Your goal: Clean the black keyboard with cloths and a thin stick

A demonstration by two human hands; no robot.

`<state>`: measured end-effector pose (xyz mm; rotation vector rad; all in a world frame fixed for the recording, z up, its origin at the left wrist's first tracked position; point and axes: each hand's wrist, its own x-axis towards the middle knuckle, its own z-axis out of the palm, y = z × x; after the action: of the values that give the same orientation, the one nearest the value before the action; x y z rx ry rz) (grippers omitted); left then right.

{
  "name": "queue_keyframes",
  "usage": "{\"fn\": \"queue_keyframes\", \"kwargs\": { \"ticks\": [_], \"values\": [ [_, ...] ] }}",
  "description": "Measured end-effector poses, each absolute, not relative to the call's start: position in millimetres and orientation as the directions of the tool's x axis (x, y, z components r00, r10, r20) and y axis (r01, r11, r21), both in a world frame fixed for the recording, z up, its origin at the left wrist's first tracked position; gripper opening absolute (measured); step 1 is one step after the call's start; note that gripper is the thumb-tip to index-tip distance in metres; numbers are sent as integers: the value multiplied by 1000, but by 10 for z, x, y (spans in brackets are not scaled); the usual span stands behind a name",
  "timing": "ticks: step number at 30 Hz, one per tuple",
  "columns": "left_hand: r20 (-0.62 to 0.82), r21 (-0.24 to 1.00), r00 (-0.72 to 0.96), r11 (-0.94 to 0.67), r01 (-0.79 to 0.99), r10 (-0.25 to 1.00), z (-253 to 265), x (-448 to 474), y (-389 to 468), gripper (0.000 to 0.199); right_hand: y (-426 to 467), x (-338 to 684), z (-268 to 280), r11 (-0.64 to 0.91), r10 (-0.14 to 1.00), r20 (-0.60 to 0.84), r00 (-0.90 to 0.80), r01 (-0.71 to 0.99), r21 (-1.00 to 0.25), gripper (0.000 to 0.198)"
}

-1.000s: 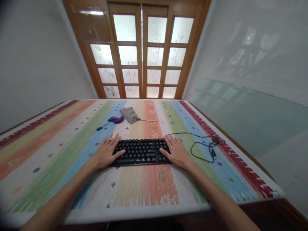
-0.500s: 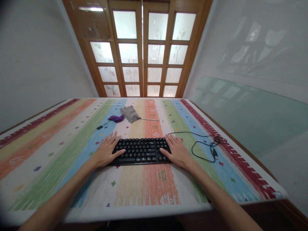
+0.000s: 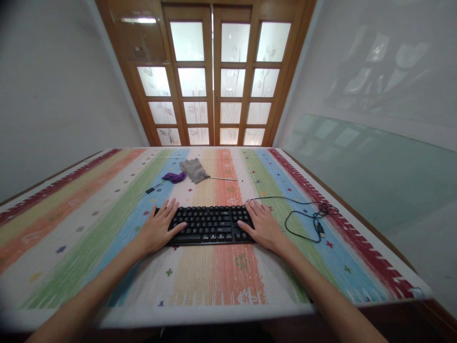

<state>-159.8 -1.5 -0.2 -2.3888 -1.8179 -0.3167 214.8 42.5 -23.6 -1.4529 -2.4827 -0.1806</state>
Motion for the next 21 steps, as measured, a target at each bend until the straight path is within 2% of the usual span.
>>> {"fn": "queue_keyframes", "kwargs": {
  "ticks": [7, 21],
  "values": [
    [169, 44, 268, -279, 959, 948, 7, -1623, -5, 85, 429, 2153, -244, 493, 836, 296, -462, 869, -37, 76],
    [111, 45, 254, -261, 964, 961, 28, -1637, 19, 83, 448, 2158, -258, 513, 822, 286, -493, 858, 5, 76]
  ]
}}
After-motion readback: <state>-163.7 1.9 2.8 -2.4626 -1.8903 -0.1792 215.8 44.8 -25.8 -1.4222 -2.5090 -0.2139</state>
